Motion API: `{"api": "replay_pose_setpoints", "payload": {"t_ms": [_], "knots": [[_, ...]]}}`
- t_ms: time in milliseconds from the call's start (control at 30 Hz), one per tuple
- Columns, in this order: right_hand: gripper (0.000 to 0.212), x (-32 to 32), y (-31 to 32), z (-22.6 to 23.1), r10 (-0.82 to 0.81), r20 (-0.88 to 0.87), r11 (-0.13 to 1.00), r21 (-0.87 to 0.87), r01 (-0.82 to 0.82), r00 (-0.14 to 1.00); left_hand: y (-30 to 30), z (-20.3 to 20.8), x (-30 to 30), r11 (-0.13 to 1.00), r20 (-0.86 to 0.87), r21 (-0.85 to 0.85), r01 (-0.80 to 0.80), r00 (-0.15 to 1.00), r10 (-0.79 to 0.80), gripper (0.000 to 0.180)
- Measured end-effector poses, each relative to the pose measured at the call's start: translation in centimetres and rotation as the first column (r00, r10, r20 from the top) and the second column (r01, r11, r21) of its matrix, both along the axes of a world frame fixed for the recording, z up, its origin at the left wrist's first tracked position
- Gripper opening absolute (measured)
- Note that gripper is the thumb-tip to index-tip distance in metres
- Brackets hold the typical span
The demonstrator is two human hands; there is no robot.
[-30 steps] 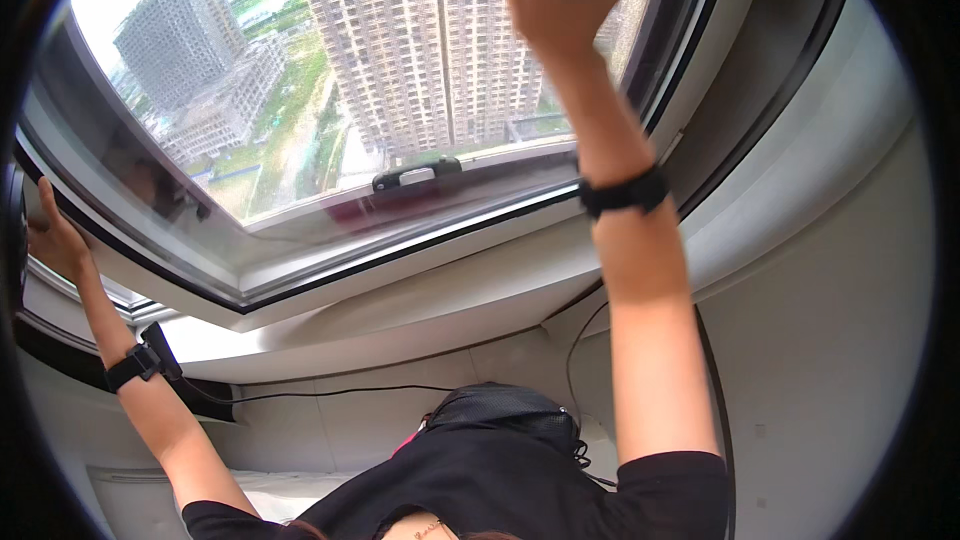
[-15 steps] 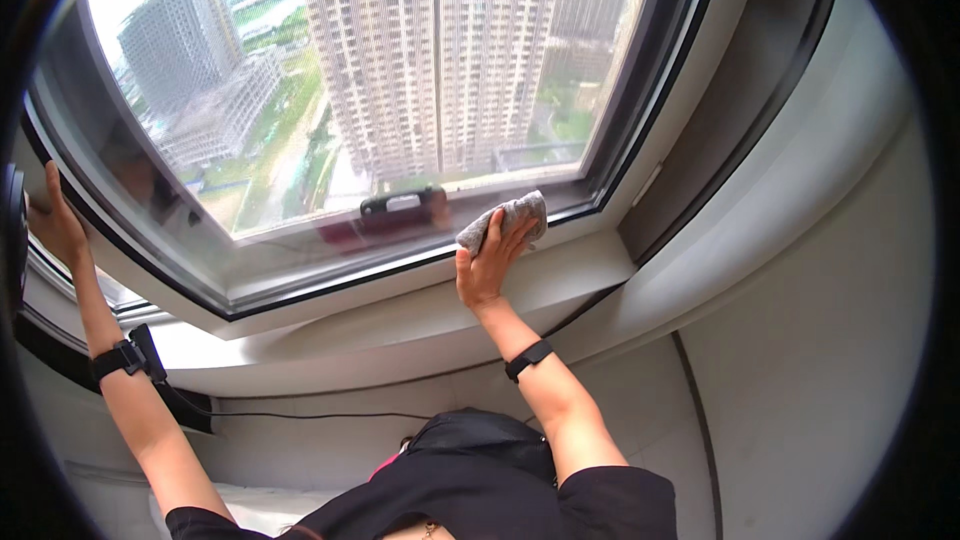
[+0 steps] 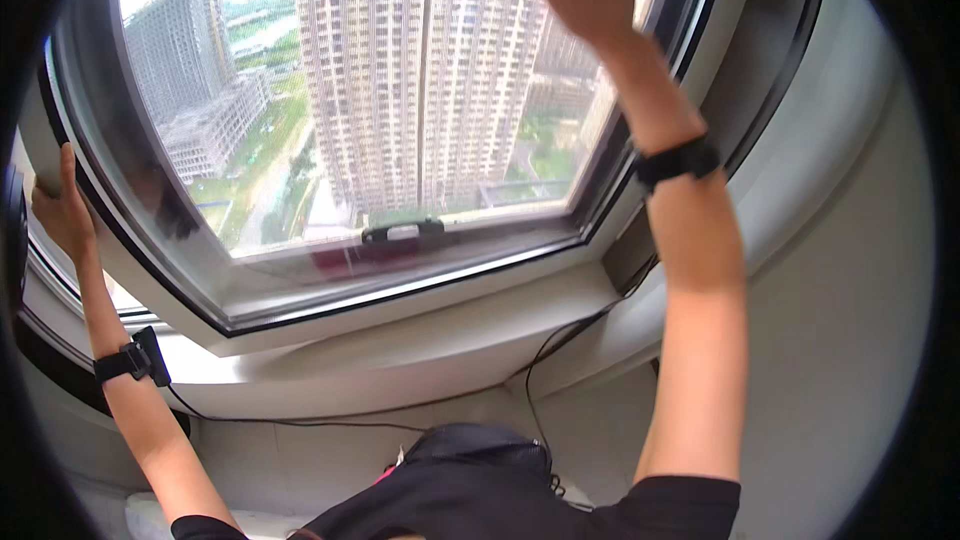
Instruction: Cleaning the glass panes of a window using a cloth.
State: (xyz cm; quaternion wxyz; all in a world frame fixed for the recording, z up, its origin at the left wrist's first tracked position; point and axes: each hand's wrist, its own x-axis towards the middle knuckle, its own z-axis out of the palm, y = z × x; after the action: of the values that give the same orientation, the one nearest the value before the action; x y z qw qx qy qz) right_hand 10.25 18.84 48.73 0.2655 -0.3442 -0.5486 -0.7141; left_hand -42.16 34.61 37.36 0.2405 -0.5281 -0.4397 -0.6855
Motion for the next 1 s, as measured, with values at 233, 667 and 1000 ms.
{"api": "replay_pose_setpoints", "payload": {"t_ms": [233, 667, 1000], "knots": [[0.04, 0.9, 0.4, 10.6, 0.138, 0.2, 0.972, 0.161, -0.172, 0.97, -0.2, -0.5, 1.7, 0.996, 0.056, 0.046, -0.075, 0.996, 0.072, 0.071], [0.046, 1.7, 0.4, -28.9, 0.0, -0.093, 0.858, -0.512, -0.048, 0.996, 0.3, -1.3, 1.6, 0.995, 0.039, 0.018, -0.1, 0.994, 0.099, 0.073], [0.042, 1.8, -1.0, -25.1, 0.143, 0.4, 0.826, -0.551, 0.113, 0.905, -2.3, -0.1, 3.2, 1.0, 0.107, -0.018, 0.024, 0.994, -0.022, 0.069]]}}
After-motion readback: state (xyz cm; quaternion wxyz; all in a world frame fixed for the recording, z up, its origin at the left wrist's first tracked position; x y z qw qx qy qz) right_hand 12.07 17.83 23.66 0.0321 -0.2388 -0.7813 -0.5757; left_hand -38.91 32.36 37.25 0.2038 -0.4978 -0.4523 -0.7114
